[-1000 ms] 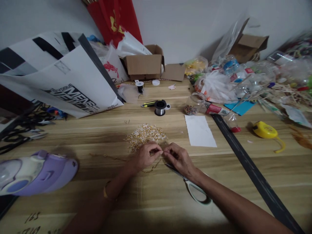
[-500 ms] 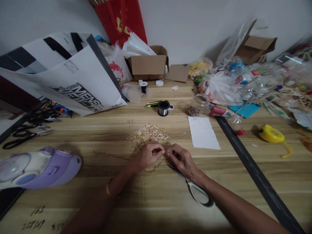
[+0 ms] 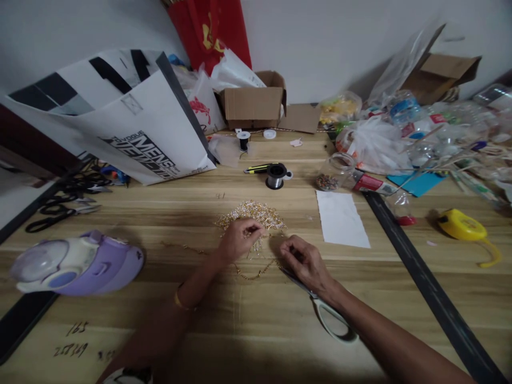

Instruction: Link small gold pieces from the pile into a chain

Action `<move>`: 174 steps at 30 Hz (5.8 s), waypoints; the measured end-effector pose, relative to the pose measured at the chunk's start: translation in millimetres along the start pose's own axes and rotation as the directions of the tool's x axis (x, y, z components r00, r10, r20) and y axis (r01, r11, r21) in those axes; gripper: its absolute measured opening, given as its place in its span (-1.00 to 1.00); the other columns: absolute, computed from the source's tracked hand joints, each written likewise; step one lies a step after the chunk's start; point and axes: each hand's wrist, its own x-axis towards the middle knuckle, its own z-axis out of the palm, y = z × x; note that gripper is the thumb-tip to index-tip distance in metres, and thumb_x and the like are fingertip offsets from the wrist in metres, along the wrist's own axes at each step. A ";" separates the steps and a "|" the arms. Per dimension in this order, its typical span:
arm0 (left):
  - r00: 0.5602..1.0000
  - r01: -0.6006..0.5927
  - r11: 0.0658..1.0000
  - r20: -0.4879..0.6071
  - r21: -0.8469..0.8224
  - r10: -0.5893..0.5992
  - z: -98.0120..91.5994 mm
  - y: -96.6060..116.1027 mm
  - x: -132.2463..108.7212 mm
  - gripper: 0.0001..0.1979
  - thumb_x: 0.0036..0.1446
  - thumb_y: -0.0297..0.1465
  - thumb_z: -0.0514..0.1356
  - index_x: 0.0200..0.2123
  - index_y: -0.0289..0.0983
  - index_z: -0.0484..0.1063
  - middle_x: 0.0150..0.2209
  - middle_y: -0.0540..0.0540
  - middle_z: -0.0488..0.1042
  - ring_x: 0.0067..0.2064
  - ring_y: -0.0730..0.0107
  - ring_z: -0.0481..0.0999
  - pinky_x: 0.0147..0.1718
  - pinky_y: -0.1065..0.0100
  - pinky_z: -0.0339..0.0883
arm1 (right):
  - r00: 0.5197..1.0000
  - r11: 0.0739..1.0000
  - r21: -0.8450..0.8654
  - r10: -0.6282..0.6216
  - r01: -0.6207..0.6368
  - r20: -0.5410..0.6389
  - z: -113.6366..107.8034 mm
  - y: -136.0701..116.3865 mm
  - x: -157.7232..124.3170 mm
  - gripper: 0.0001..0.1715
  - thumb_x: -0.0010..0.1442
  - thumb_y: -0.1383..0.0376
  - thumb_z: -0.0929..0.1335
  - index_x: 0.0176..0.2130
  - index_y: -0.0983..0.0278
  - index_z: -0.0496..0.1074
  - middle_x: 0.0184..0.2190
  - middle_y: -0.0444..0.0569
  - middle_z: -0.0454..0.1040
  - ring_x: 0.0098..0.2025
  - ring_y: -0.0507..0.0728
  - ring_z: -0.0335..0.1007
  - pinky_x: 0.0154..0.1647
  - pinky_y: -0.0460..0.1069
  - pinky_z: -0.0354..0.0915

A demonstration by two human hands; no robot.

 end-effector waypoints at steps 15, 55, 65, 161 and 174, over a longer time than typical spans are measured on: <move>0.994 0.105 0.910 -0.076 0.401 -0.081 -47.3 -44.2 10.0 -0.90 0.02 -0.47 0.15 -0.40 -0.28 0.48 -0.37 -0.07 0.52 -0.26 0.33 0.43 -0.16 0.28 0.28 | 0.999 0.999 -0.005 0.040 -0.040 -0.005 0.5 -2.6 0.2 -0.85 0.18 0.30 0.26 -0.41 0.30 0.32 -0.51 -0.11 0.31 -0.47 0.02 0.20 -0.49 -0.10 0.13; 0.994 0.034 0.910 0.080 0.413 -0.073 -53.2 -41.4 10.6 -0.90 0.02 -0.48 0.15 -0.45 -0.27 0.47 -0.43 -0.05 0.47 -0.31 0.34 0.38 -0.23 0.31 0.23 | 1.000 1.000 -0.024 0.013 -0.013 0.010 0.7 1.1 0.1 -0.86 0.18 0.28 0.26 -0.38 0.29 0.34 -0.49 -0.08 0.35 -0.43 0.05 0.26 -0.48 -0.10 0.16; 0.950 -0.142 0.899 0.314 0.414 0.005 -44.8 -37.8 9.0 -0.92 0.04 -0.43 0.17 -0.46 -0.28 0.45 -0.45 -0.05 0.43 -0.30 0.32 0.33 -0.23 0.32 0.17 | 1.000 0.999 -0.041 0.023 -0.022 0.019 -0.1 -0.9 0.2 -0.86 0.19 0.29 0.25 -0.38 0.29 0.32 -0.50 -0.10 0.33 -0.45 0.03 0.24 -0.48 -0.10 0.15; 0.965 -0.151 0.856 0.261 0.494 0.019 -51.1 -44.2 9.9 -0.88 0.06 -0.50 0.11 -0.48 -0.29 0.42 -0.45 -0.07 0.39 -0.30 0.32 0.31 -0.20 0.27 0.17 | 1.000 0.999 -0.046 0.008 -0.007 0.023 1.1 3.3 0.2 -0.83 0.22 0.26 0.24 -0.36 0.29 0.33 -0.49 -0.08 0.34 -0.44 0.04 0.24 -0.47 -0.10 0.16; 0.980 -0.077 0.874 0.198 0.480 -0.023 -57.9 -41.5 10.1 -0.87 0.05 -0.52 0.09 -0.46 -0.30 0.41 -0.43 -0.08 0.43 -0.26 0.30 0.33 -0.21 0.28 0.21 | 0.999 0.999 -0.045 -0.006 0.008 0.035 0.6 1.5 -0.1 -0.83 0.22 0.27 0.23 -0.36 0.29 0.33 -0.48 -0.09 0.33 -0.44 0.03 0.23 -0.46 -0.10 0.16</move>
